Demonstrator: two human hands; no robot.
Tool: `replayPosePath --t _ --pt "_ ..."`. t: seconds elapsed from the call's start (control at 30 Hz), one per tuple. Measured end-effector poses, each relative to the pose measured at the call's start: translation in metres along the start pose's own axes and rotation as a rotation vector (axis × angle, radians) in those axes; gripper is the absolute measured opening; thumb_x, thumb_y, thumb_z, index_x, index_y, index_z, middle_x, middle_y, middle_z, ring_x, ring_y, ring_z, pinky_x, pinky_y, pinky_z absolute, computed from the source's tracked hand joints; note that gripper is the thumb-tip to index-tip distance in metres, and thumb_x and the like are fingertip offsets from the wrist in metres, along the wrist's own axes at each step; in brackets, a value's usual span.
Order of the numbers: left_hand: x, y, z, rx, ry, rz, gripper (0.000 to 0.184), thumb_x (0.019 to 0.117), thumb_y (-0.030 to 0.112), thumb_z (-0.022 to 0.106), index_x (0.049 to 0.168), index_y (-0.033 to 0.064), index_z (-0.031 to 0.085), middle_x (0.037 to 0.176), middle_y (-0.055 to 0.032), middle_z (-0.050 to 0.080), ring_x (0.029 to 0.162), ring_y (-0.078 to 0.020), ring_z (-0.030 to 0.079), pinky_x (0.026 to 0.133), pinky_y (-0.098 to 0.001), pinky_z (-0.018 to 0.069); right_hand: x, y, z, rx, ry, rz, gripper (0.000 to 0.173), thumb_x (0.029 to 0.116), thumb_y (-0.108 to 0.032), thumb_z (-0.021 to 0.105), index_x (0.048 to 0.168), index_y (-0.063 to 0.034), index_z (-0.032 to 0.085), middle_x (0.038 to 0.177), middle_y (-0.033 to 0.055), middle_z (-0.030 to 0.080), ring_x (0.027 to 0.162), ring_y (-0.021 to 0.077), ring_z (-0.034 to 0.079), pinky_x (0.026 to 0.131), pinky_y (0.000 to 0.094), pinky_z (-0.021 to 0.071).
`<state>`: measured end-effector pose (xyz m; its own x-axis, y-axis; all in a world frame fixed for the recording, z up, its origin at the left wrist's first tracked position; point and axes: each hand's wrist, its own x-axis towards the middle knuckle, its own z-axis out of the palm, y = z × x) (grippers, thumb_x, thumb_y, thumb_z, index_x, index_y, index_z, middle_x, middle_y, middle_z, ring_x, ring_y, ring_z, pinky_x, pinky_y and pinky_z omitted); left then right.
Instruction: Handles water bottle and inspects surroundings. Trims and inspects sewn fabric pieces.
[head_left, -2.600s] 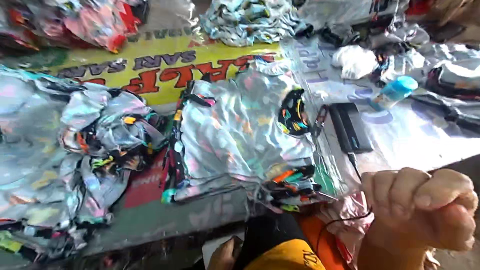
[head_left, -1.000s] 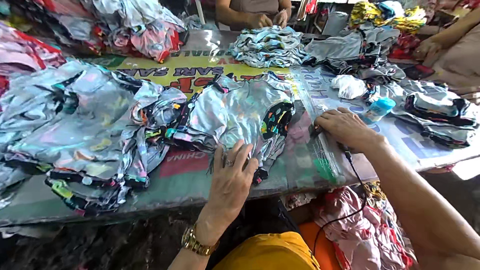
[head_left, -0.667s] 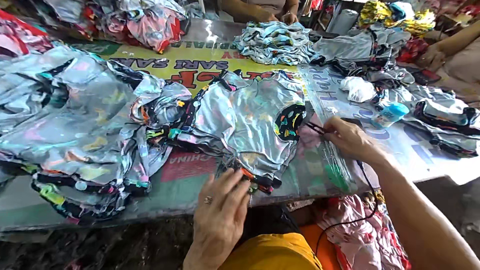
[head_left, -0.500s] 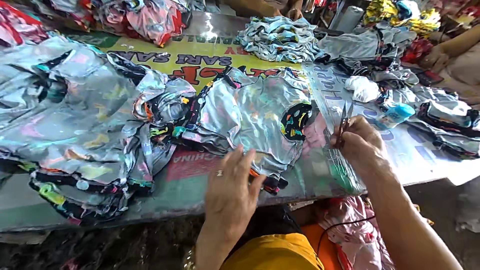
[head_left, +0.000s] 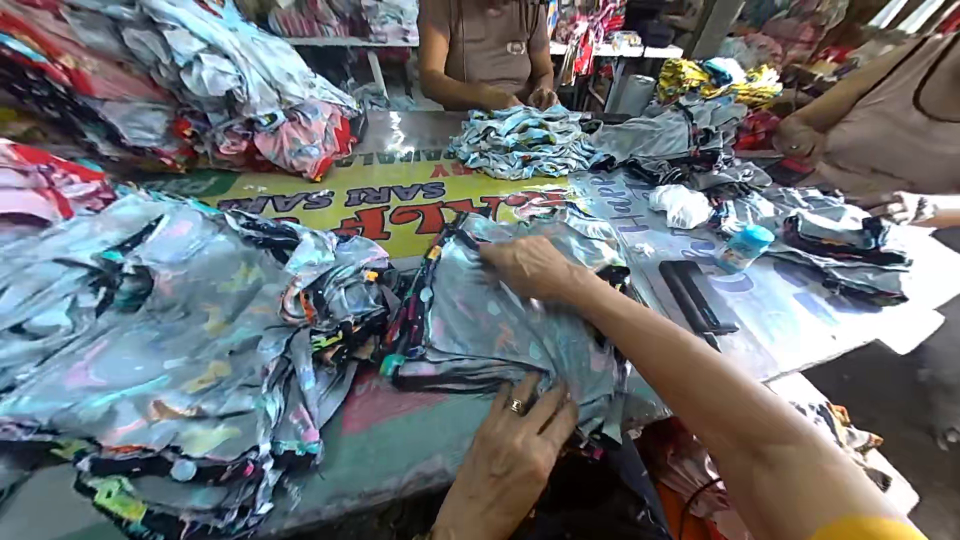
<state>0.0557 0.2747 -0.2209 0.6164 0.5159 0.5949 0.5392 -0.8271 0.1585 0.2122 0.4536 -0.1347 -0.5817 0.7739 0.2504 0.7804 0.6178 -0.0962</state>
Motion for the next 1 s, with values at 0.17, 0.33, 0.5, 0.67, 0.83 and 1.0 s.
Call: replayPosePath --t 0.17,0.33,0.5,0.67,0.83,1.0 --pt "-0.001 0.000 -0.001 -0.073 0.105 -0.120 0.022 0.1020 0.020 0.061 0.118 0.0128 0.073 0.132 -0.0091 0.068 0.127 -0.0277 0.062 0.106 -0.0405 0.0519 -0.011 0.043 0.019 -0.040 -0.024 0.342 0.026 0.1012 -0.014 0.052 0.123 -0.0051 0.063 0.100 0.0244 0.071 0.090 0.0489 0.070 0.071 0.0676 0.0533" --pt "-0.028 0.002 -0.003 -0.195 0.244 -0.069 0.018 0.1002 0.018 0.065 0.115 0.0111 0.071 0.129 -0.0108 0.068 0.131 -0.0287 0.058 0.110 -0.0416 0.0486 -0.047 0.025 -0.010 0.274 0.263 0.271 0.025 0.1067 -0.021 0.049 0.108 -0.0023 0.065 0.088 0.0139 0.067 0.078 0.0287 0.067 0.070 0.0503 0.0551" --pt "-0.040 0.009 -0.002 -0.301 0.322 -0.200 0.020 0.1027 0.018 0.060 0.119 0.0076 0.066 0.129 -0.0129 0.067 0.131 -0.0248 0.059 0.110 -0.0390 0.0501 -0.126 -0.062 -0.031 0.666 0.150 0.036 0.022 0.0953 -0.029 0.070 0.101 -0.0077 0.066 0.073 -0.0030 0.062 0.059 0.0033 0.057 0.052 0.0207 0.0498" --pt "-0.030 0.014 -0.010 -0.411 0.403 -0.385 0.019 0.1045 0.019 0.057 0.116 0.0050 0.063 0.125 -0.0112 0.066 0.122 -0.0131 0.062 0.102 -0.0250 0.0530 -0.166 -0.070 -0.003 0.350 0.082 0.010 0.021 0.0957 -0.028 0.067 0.101 -0.0082 0.067 0.083 0.0047 0.066 0.070 0.0157 0.065 0.059 0.0334 0.0528" --pt "-0.007 0.018 -0.018 -0.317 0.406 -0.503 0.030 0.1050 0.037 0.053 0.111 0.0115 0.068 0.113 -0.0044 0.070 0.110 -0.0130 0.063 0.092 -0.0331 0.0491 -0.168 -0.052 -0.004 0.925 0.162 0.128 0.018 0.1018 -0.017 0.059 0.096 -0.0054 0.071 0.088 -0.0028 0.063 0.077 -0.0019 0.059 0.068 0.0129 0.0502" --pt "0.029 0.026 -0.013 -0.222 0.291 -0.532 0.051 0.1006 0.055 0.055 0.108 0.0067 0.071 0.101 -0.0049 0.073 0.096 -0.0167 0.066 0.087 -0.0432 0.0489 -0.162 -0.049 -0.007 1.198 0.140 0.148 0.015 0.1011 -0.009 0.055 0.097 -0.0070 0.069 0.075 -0.0114 0.062 0.063 -0.0088 0.054 0.057 0.0095 0.0454"
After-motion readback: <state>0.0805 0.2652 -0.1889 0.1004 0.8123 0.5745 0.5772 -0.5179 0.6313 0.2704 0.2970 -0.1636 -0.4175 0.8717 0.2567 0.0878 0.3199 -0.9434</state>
